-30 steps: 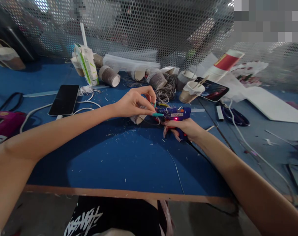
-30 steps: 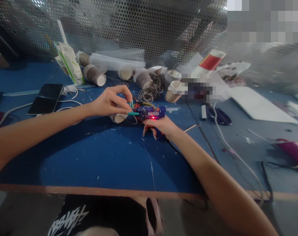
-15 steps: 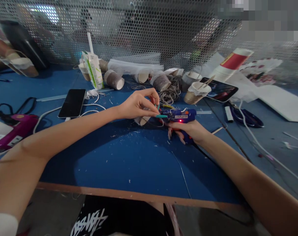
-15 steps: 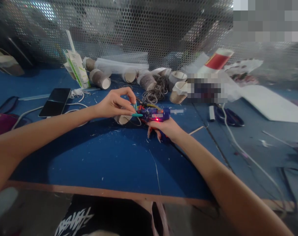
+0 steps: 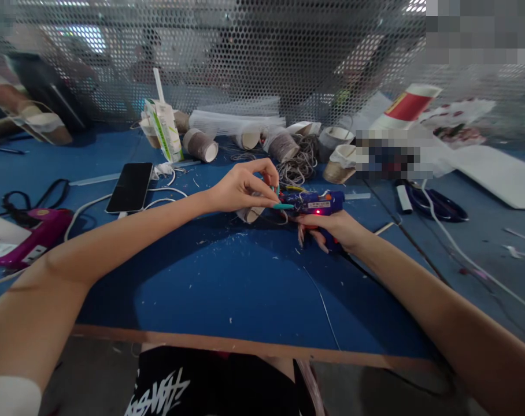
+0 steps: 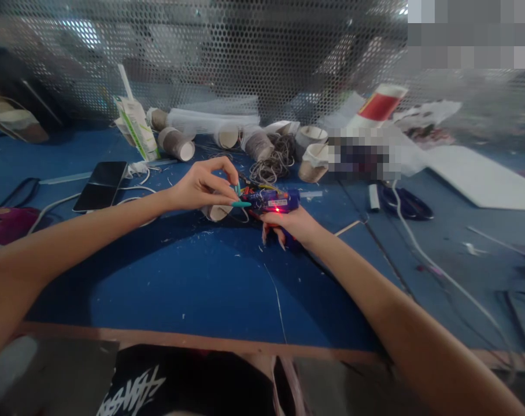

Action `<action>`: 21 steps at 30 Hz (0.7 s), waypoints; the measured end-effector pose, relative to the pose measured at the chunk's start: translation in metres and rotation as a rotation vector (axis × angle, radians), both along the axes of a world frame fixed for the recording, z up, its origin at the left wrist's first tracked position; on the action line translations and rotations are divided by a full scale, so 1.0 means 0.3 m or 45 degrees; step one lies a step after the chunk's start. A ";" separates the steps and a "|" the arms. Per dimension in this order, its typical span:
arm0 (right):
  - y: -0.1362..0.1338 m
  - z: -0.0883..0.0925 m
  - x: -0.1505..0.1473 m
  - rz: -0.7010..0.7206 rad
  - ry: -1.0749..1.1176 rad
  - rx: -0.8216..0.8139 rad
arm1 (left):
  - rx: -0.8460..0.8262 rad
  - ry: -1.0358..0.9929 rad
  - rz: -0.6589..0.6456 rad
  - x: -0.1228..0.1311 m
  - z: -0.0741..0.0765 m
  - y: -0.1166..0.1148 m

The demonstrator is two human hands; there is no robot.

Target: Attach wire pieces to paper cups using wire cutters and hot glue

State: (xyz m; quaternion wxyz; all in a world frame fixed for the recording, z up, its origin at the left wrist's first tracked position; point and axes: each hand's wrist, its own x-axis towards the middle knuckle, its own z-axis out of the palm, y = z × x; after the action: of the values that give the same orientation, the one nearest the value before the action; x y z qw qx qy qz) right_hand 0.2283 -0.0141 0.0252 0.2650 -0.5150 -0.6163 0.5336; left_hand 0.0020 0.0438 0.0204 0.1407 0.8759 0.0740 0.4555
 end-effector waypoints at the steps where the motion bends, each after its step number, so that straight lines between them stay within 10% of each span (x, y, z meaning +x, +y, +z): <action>1: 0.001 0.000 0.000 0.005 -0.001 -0.004 | -0.002 -0.003 -0.003 0.000 0.000 -0.001; 21: -0.008 0.003 -0.008 -0.049 0.027 0.006 | -0.002 -0.043 -0.025 0.005 -0.002 -0.002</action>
State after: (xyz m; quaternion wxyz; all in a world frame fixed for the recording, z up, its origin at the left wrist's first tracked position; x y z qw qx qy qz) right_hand 0.2260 -0.0164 0.0261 0.2830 -0.5205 -0.6046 0.5324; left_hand 0.0035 0.0433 0.0198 0.1469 0.8686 0.0633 0.4689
